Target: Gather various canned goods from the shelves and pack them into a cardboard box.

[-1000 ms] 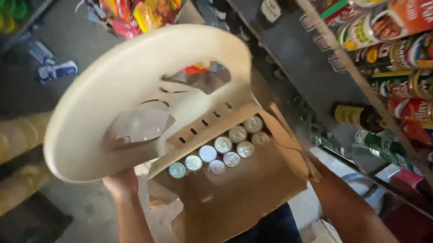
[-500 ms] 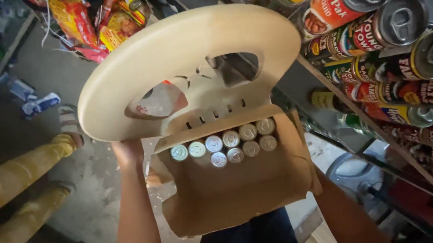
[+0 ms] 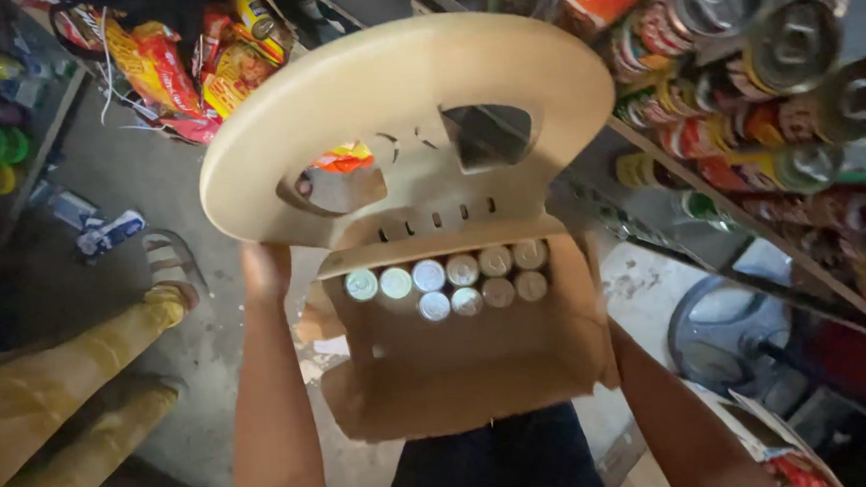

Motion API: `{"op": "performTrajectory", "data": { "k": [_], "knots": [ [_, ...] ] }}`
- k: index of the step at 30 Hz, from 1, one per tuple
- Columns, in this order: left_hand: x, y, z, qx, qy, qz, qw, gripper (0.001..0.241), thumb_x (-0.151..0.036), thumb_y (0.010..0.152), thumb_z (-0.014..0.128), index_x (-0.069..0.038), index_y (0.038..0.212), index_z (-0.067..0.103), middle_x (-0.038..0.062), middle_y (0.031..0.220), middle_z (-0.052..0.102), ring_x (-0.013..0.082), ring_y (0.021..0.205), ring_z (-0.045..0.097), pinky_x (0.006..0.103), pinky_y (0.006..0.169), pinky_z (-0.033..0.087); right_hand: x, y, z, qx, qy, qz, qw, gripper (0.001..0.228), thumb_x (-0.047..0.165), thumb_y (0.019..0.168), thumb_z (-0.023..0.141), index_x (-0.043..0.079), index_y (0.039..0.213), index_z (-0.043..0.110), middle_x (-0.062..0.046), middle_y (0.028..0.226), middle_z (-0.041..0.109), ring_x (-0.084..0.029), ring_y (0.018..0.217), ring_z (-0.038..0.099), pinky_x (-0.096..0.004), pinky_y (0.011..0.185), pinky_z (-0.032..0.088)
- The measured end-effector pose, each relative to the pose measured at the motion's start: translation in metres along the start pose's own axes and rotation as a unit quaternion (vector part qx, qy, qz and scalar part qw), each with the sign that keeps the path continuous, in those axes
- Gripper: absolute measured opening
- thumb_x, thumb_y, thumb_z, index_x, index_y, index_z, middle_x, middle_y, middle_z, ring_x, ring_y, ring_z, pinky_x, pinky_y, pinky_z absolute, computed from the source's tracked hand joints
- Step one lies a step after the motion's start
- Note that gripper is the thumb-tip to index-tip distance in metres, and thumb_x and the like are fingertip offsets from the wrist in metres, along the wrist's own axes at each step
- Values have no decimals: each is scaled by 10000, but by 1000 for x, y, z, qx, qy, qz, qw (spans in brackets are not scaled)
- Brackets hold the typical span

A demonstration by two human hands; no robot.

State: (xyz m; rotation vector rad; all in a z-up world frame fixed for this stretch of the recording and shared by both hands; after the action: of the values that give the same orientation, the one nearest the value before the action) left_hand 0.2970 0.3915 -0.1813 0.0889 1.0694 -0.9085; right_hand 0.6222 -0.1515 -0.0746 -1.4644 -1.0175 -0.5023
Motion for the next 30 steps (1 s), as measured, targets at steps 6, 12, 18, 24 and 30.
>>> {"op": "performTrajectory", "data": {
  "k": [6, 12, 18, 24, 30],
  "knots": [
    [-23, -43, 26, 8, 233, -7, 972, 819, -621, 1059, 238, -20, 1612, 201, 146, 1669, 270, 279, 1526, 278, 438, 1256, 199, -6, -45, -3, -26, 43, -41, 998, 435, 333, 1039, 514, 67, 1377, 582, -81, 1241, 659, -245, 1107, 641, -378, 922, 500],
    [-35, -176, 41, -82, 293, -120, 945, 865, -661, 978, 248, -105, 1639, 192, 192, 1643, 298, 346, 1412, 422, 465, 1177, 349, -108, -139, -97, -65, 75, -34, 994, 424, 331, 1045, 509, 69, 1364, 608, -76, 1221, 682, -237, 1087, 661, -372, 911, 512],
    [-104, -153, 119, -157, 335, 107, 923, 687, -265, 1047, 561, -35, 1625, 269, 202, 1632, 335, 298, 1463, 408, 426, 1170, 360, -84, -76, -82, -140, -143, -333, 922, 330, 249, 1040, 580, 74, 1308, 661, -76, 1230, 705, -244, 1147, 681, -354, 1001, 511],
    [-206, -184, 343, 10, 327, 376, 867, 667, 97, 934, 610, 4, 1549, 370, 196, 1520, 457, 276, 1350, 505, 393, 1128, 453, 147, -238, -74, -13, 32, -359, 933, 366, 67, 977, 563, 55, 1339, 618, -57, 1297, 674, -168, 1172, 646, -325, 996, 514],
    [-239, -264, 540, 269, 264, 408, 831, 606, 88, 950, 584, -59, 1526, 466, 111, 1423, 590, 236, 1332, 601, 385, 1148, 491, 290, -416, -108, -189, 21, -494, 848, 398, -62, 961, 479, 40, 1315, 630, -53, 1308, 634, -162, 1156, 649, -299, 896, 547]
  ]
}}
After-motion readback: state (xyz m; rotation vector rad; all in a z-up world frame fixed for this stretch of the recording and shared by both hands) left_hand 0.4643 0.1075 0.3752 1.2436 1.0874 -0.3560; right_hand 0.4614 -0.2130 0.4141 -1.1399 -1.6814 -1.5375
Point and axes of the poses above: each hand's wrist, its own y-axis towards the middle knuckle, its own z-axis out of the palm, x = y × z, the point moved 2 cm from there along y, towards the middle knuckle
